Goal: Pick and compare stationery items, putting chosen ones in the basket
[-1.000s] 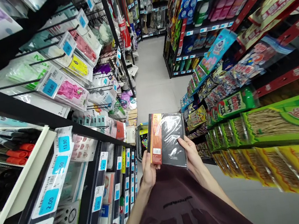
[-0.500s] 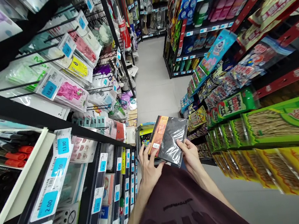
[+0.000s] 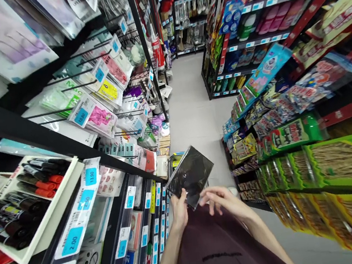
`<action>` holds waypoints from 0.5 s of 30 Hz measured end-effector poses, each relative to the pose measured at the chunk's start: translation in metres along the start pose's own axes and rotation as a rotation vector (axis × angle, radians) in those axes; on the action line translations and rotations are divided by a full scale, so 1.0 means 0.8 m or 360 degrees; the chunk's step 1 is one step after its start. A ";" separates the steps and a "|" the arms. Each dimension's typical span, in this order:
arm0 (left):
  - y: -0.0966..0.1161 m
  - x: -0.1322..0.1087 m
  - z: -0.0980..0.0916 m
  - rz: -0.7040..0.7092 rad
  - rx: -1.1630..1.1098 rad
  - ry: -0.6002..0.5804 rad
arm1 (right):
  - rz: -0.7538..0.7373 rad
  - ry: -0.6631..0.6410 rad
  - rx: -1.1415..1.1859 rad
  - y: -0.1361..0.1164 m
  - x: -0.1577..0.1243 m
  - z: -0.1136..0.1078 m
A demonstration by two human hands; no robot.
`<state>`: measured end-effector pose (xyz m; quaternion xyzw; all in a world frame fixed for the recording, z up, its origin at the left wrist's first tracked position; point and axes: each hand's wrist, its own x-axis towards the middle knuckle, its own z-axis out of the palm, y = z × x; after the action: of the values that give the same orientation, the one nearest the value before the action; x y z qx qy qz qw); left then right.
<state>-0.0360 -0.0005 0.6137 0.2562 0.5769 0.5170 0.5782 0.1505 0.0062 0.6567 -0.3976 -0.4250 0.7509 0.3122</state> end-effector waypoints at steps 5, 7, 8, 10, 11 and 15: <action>0.016 -0.014 0.007 -0.0229 -0.0778 -0.0192 | 0.0152 0.0057 -0.0304 0.035 0.007 -0.001; 0.029 -0.021 0.014 -0.0222 -0.0810 -0.0325 | -0.0042 0.0262 -0.0273 0.036 0.010 0.003; 0.035 -0.024 0.018 -0.0205 -0.0793 -0.0391 | -0.0151 0.0379 -0.0248 0.032 0.011 0.005; 0.042 -0.027 0.024 -0.0161 -0.0712 -0.0494 | -0.0318 0.0589 -0.0195 0.019 0.014 0.007; 0.044 -0.028 0.026 -0.0142 -0.0661 -0.0524 | -0.0373 0.0669 -0.0166 0.012 0.014 0.008; 0.039 -0.029 0.026 -0.0188 -0.0536 -0.0521 | -0.0490 0.0825 -0.0072 -0.008 0.015 0.011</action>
<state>-0.0217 -0.0044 0.6548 0.2023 0.3951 0.5227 0.7278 0.1379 0.0157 0.6613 -0.5137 -0.4030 0.5585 0.5116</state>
